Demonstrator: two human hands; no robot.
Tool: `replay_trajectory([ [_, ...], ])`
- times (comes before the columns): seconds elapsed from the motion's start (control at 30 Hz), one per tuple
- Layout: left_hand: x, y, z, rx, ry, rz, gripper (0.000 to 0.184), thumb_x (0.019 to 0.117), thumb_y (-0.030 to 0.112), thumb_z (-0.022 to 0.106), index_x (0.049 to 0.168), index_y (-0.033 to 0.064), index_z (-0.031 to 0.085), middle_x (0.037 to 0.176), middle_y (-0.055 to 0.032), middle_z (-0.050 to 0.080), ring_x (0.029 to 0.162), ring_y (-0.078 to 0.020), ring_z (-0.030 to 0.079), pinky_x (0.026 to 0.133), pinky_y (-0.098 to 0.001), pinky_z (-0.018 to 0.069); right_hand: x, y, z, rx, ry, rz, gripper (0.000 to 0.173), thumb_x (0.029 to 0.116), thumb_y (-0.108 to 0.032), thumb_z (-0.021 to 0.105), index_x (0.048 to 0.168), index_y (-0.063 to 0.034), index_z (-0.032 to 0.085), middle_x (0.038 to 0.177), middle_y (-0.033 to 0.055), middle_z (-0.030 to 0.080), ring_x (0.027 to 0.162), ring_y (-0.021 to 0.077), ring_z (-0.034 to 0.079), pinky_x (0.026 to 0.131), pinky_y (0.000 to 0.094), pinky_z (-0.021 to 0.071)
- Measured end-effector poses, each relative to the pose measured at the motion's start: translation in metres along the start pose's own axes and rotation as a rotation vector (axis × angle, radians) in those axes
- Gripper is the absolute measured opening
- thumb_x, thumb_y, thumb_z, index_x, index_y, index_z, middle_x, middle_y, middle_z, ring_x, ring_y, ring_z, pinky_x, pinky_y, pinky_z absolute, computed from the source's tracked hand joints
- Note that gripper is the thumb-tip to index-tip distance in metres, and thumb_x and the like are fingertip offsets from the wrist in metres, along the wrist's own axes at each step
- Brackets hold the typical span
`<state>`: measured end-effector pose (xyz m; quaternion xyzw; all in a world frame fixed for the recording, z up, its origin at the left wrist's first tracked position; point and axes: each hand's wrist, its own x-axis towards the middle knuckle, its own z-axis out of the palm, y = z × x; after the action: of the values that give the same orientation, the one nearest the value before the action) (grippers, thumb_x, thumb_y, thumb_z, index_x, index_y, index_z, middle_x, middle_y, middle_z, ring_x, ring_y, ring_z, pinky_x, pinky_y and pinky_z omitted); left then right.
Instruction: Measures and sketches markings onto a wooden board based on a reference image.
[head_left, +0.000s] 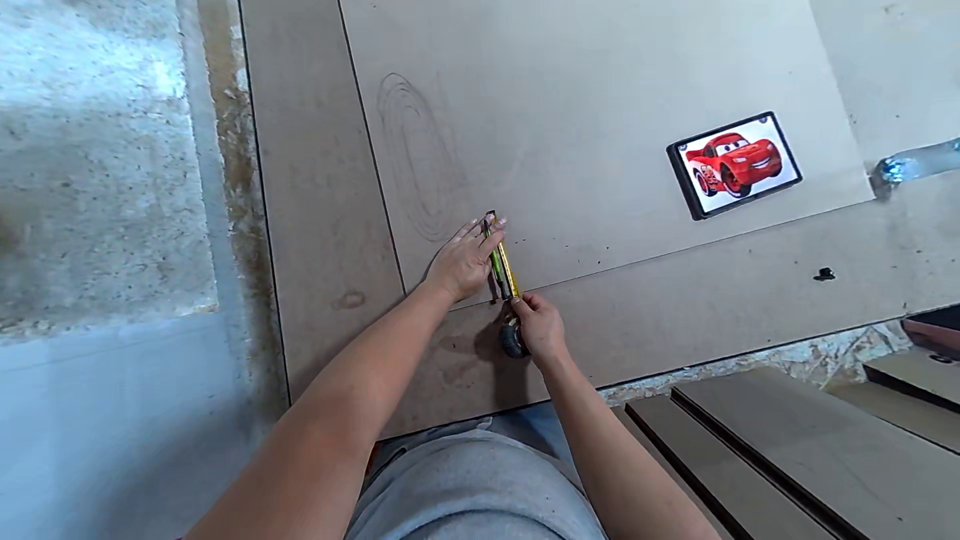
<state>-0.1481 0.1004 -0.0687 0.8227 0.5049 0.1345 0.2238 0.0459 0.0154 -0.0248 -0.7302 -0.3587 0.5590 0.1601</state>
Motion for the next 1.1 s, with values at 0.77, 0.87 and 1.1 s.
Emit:
replay_trajectory([
  [0.77,0.0024,-0.0006,0.0048,0.045,0.075,0.012,0.049,0.1032,0.011,0.043,0.152,0.0127,0.049,0.167,0.0014,0.034,0.157,-0.0169,0.025,0.129,-0.0411,0.0187,-0.0009,-0.0043,-0.0019,-0.026,-0.012,0.021,0.025,0.1021,-0.038,0.062,0.097,-0.0175,0.075,0.078,0.0045,0.071,0.064,0.0188,0.067,0.056,0.0432,0.0534],
  [0.87,0.0031,-0.0008,0.0056,0.039,0.092,0.020,0.048,0.1028,0.010,0.044,0.150,0.0123,0.050,0.167,0.0011,0.035,0.156,-0.0163,0.025,0.130,-0.0409,0.0186,0.0018,-0.0053,-0.0002,-0.031,0.002,0.019,0.026,0.1021,-0.037,0.061,0.092,-0.0162,0.073,0.074,0.0052,0.069,0.063,0.0196,0.065,0.055,0.0435,0.0513],
  [1.1,0.0043,-0.0001,0.0035,0.058,0.052,0.008,0.048,0.1037,0.013,0.043,0.151,0.0115,0.050,0.168,0.0005,0.033,0.157,-0.0175,0.025,0.129,-0.0413,0.0191,0.0089,-0.0008,-0.0012,-0.027,-0.025,0.000,0.028,0.1030,-0.036,0.059,0.091,-0.0135,0.071,0.075,0.0056,0.070,0.064,0.0204,0.065,0.057,0.0446,0.0520],
])
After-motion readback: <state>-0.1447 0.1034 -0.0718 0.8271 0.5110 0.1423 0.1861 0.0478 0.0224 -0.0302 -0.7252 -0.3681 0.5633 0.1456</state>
